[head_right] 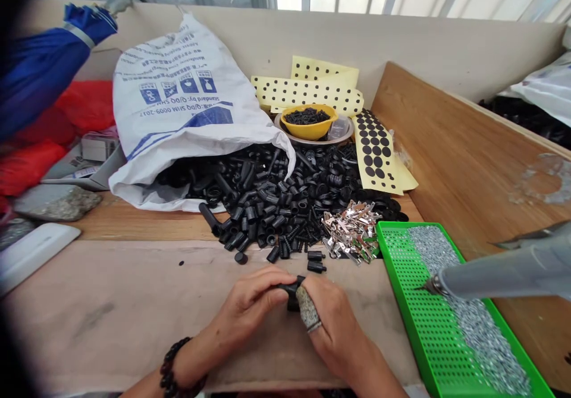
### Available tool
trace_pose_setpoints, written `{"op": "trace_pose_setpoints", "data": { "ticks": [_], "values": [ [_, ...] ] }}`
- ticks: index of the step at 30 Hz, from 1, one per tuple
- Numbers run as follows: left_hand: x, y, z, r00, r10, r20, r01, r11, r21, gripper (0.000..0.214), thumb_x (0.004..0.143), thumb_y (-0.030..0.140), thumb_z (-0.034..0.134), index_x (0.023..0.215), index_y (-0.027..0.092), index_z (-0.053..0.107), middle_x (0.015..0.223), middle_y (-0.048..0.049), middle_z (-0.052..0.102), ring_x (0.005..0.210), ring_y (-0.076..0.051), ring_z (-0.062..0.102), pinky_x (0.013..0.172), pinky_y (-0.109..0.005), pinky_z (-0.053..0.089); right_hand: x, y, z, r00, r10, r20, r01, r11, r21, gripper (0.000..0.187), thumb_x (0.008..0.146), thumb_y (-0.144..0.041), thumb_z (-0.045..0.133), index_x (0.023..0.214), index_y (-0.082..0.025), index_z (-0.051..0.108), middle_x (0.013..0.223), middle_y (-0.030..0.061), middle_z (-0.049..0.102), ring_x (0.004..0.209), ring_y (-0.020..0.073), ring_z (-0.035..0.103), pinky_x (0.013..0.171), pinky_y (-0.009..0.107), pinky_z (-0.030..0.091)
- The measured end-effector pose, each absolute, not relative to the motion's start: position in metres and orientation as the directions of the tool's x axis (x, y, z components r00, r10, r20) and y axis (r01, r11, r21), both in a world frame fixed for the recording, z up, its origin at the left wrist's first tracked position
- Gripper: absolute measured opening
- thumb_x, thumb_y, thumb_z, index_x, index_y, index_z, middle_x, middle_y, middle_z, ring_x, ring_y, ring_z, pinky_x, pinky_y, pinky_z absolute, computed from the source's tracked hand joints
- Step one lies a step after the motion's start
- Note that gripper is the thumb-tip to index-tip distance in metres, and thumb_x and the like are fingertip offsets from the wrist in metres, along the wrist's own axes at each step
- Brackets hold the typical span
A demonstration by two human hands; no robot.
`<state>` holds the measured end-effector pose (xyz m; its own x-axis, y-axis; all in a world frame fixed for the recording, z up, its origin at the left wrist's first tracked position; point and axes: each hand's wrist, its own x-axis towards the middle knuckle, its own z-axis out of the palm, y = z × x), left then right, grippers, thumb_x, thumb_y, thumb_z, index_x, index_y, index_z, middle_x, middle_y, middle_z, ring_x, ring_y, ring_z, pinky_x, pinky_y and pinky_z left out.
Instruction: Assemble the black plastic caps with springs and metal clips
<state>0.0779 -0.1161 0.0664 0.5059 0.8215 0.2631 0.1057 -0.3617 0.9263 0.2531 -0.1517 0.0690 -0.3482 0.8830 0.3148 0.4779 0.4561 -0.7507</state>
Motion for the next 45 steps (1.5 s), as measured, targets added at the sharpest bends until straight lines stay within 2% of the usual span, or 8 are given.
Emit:
{"op": "trace_pose_setpoints", "data": {
  "ticks": [7, 15, 23, 27, 31, 34, 42, 45],
  "values": [
    [0.080, -0.115, 0.069, 0.512, 0.835, -0.201, 0.033, 0.215, 0.976, 0.023, 0.079, 0.027, 0.055, 0.090, 0.012, 0.069, 0.056, 0.0010, 0.057, 0.052, -0.010, 0.050, 0.053, -0.020, 0.040, 0.258, -0.149, 0.065, -0.494, 0.760, 0.421, 0.618, 0.648, -0.444, 0.015, 0.082, -0.013, 0.029, 0.084, -0.019, 0.043, 0.077, 0.0073, 0.053, 0.071, 0.0218, 0.048, 0.062, 0.034, 0.038],
    [0.085, -0.122, 0.067, 0.487, 0.787, -0.379, -0.158, 0.506, 0.848, 0.033, 0.071, 0.041, 0.065, 0.084, 0.010, 0.068, 0.056, -0.0009, 0.059, 0.045, -0.007, 0.045, 0.046, -0.017, 0.032, 0.261, -0.152, 0.060, -0.568, 0.727, 0.386, 0.622, 0.686, -0.377, 0.017, 0.081, -0.012, 0.029, 0.085, -0.017, 0.044, 0.078, 0.0077, 0.049, 0.073, 0.0224, 0.044, 0.066, 0.037, 0.037],
    [0.086, -0.126, 0.066, 0.414, 0.882, -0.225, -0.099, 0.289, 0.952, 0.027, 0.077, 0.036, 0.062, 0.090, 0.012, 0.068, 0.055, 0.0018, 0.056, 0.052, -0.009, 0.050, 0.053, -0.019, 0.040, 0.253, -0.151, 0.065, -0.427, 0.799, 0.423, 0.516, 0.599, -0.612, 0.019, 0.083, -0.011, 0.029, 0.087, -0.020, 0.046, 0.075, 0.0043, 0.052, 0.069, 0.0188, 0.048, 0.062, 0.030, 0.038],
    [0.084, -0.128, 0.067, 0.395, 0.918, 0.037, 0.005, -0.043, 0.999, 0.019, 0.084, 0.026, 0.055, 0.093, 0.014, 0.067, 0.066, -0.0010, 0.061, 0.059, -0.011, 0.056, 0.058, -0.020, 0.044, 0.249, -0.154, 0.070, -0.353, 0.848, 0.396, 0.433, 0.523, -0.734, 0.016, 0.085, -0.013, 0.032, 0.084, -0.021, 0.045, 0.072, 0.0006, 0.050, 0.071, 0.0167, 0.050, 0.065, 0.027, 0.038],
    [0.083, -0.128, 0.065, 0.421, 0.830, 0.366, 0.103, -0.444, 0.890, 0.018, 0.086, 0.013, 0.051, 0.100, 0.015, 0.062, 0.089, -0.0056, 0.064, 0.082, -0.014, 0.060, 0.073, -0.021, 0.047, 0.248, -0.158, 0.062, -0.248, 0.949, 0.192, 0.365, 0.275, -0.890, 0.016, 0.088, -0.017, 0.035, 0.075, -0.021, 0.044, 0.066, -0.0025, 0.045, 0.062, 0.0130, 0.043, 0.058, 0.024, 0.034],
    [0.082, -0.129, 0.064, 0.444, 0.750, 0.490, 0.159, -0.604, 0.781, 0.024, 0.086, 0.007, 0.049, 0.106, 0.015, 0.058, 0.092, -0.0065, 0.064, 0.087, -0.014, 0.059, 0.078, -0.022, 0.048, 0.246, -0.160, 0.055, -0.192, 0.979, 0.072, 0.264, 0.122, -0.957, 0.020, 0.089, -0.024, 0.037, 0.071, -0.020, 0.044, 0.064, -0.0031, 0.043, 0.059, 0.0117, 0.038, 0.055, 0.024, 0.030],
    [0.076, -0.131, 0.066, 0.492, 0.655, 0.574, 0.300, -0.746, 0.595, 0.032, 0.085, 0.003, 0.047, 0.112, 0.017, 0.053, 0.100, -0.0099, 0.063, 0.094, -0.018, 0.059, 0.084, -0.026, 0.048, 0.230, -0.159, 0.058, -0.175, 0.960, -0.218, -0.217, -0.253, -0.943, 0.033, 0.082, -0.044, 0.045, 0.061, -0.019, 0.042, 0.054, -0.0031, 0.038, 0.052, 0.0112, 0.034, 0.049, 0.024, 0.028],
    [0.075, -0.129, 0.070, 0.517, 0.650, 0.556, 0.273, -0.741, 0.613, 0.031, 0.085, 0.003, 0.046, 0.111, 0.016, 0.055, 0.100, -0.0102, 0.064, 0.094, -0.018, 0.059, 0.083, -0.026, 0.047, 0.229, -0.158, 0.058, -0.169, 0.959, -0.225, -0.237, -0.262, -0.936, 0.034, 0.081, -0.047, 0.046, 0.062, -0.019, 0.044, 0.055, -0.0024, 0.039, 0.053, 0.0120, 0.036, 0.050, 0.025, 0.029]
  ]
}}
